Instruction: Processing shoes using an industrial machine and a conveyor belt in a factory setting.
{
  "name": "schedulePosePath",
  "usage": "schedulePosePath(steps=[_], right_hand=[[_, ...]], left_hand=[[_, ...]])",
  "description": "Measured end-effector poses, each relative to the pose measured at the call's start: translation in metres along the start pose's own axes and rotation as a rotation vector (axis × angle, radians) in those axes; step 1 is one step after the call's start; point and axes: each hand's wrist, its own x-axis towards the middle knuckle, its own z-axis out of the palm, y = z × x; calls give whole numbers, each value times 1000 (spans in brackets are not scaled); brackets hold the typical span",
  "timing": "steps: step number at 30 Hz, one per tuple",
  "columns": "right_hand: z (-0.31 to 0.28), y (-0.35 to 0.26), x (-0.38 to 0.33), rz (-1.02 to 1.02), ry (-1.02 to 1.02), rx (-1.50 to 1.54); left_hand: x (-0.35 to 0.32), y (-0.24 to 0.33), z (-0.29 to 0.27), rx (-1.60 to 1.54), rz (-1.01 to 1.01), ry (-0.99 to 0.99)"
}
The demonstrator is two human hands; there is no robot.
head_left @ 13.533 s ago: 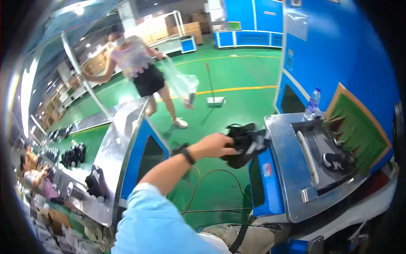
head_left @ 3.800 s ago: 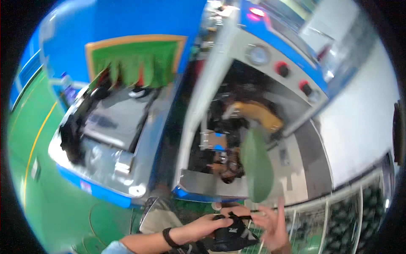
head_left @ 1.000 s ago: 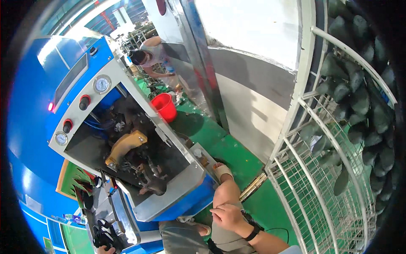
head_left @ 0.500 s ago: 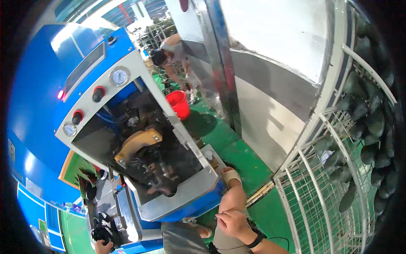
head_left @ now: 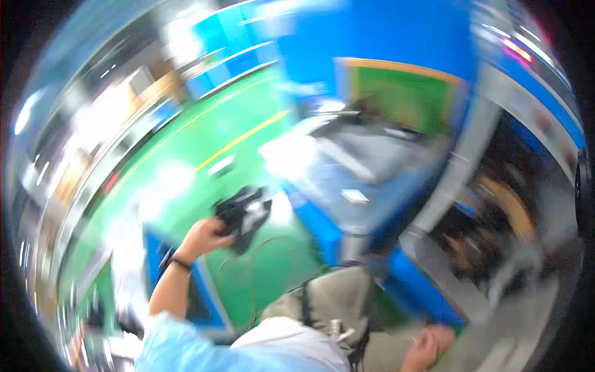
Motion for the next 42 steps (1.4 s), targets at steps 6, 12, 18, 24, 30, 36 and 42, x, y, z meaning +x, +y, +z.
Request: schedulePosePath(steps=[6,12,18,24,30,36,42], right_hand=[[-37,-86,33,-455,-37,-219],[-7,-12,38,-619,3,-149],[-24,-47,26,-554,-87,-203],[-42,-77,31,-215,-394,-506],[-29,-23,3,-26,-176,-307],[-47,-38,3,84,-80,-290],[-37,-46,5,193,-88,-270]], left_hand=[[-207,-102,-50,105,-467,223],[-394,-149,-122,275,-1037,452],[-458,-258,-180,787,-1662,655],[-321,-351,-147,292,-1210,846],[3,-218,-63,-281,-515,641],[260,-18,45,-401,90,221],[451,147,173,-552,306,-211]])
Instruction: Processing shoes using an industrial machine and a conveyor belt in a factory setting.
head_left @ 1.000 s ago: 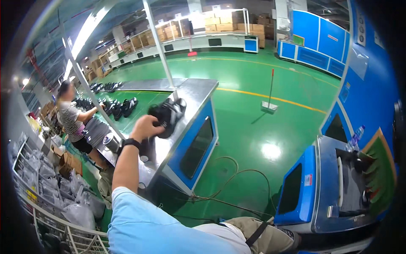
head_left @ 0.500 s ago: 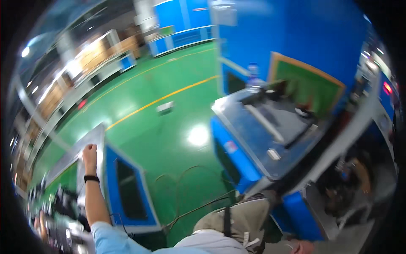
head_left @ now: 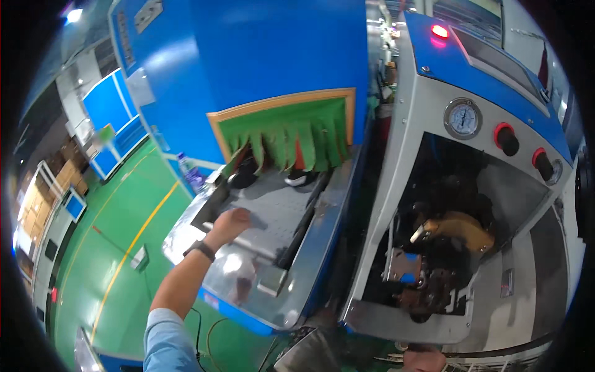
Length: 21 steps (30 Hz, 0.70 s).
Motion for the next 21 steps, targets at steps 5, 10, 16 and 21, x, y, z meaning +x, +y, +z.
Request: schedulePosePath(steps=[5,10,16,21], right_hand=[[6,-11,22,-92,107,-151],[-13,-42,66,2,44,-35],[5,-16,66,-8,140,-32],[14,5,45,7,129,-35]], left_hand=[[178,32,102,378,101,200],[260,48,149,145,172,177],[229,36,139,311,491,-125],[143,42,106,78,28,-28]])
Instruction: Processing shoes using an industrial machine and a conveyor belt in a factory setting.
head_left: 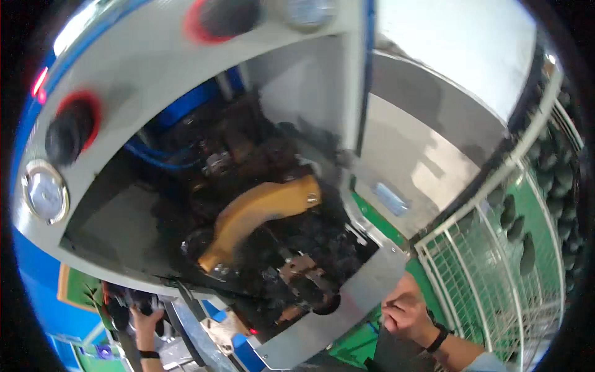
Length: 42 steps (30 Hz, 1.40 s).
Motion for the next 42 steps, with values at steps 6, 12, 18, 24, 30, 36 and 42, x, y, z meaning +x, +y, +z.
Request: schedulePosePath(steps=[6,12,18,24,30,36,42], right_hand=[[9,3,-12,-173,191,57],[-8,2,-34,-33,109,170],[-55,-50,-30,14,-436,1059],[-98,-122,-26,-336,-91,1219],[-95,-116,-54,141,242,1219],[-100,-108,-50,-104,73,516],[-130,-126,19,352,-88,1814]], left_hand=[[-25,6,16,-83,-44,263],[-178,137,-30,-621,-38,487],[-362,217,11,-1018,-102,106],[-475,244,95,-1035,-206,-684],[-497,305,132,-888,-63,-523],[-484,237,147,-63,584,-246],[-481,272,102,-702,337,-331]])
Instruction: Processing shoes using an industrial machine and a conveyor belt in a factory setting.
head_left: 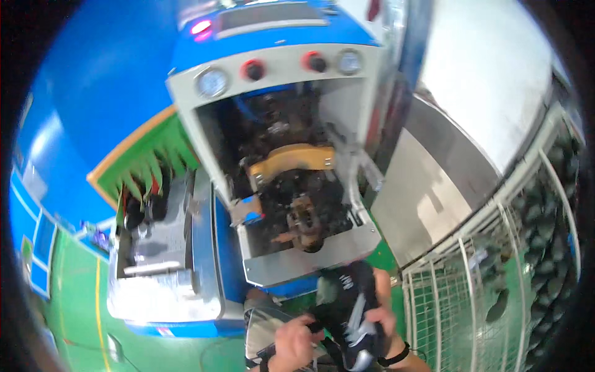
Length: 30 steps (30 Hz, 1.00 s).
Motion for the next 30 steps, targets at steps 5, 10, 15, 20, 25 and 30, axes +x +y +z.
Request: schedulePosePath(steps=[5,10,15,20,25,30], right_hand=[[12,-49,40,-90,-5,-473],[91,-84,115,-251,-191,-1076],[120,-82,186,-149,-174,-1246],[134,-69,227,59,-347,-1879],[124,-33,245,-103,-283,-1910],[127,-33,243,-60,-205,-2010]], left_hand=[[39,11,-40,-189,-21,-19],[39,-20,-46,-223,-334,-237],[33,-40,-37,-129,-450,-336],[30,-58,-28,-254,-228,-248],[35,-68,-45,-150,-301,-332],[41,-61,-58,-137,-347,-303]])
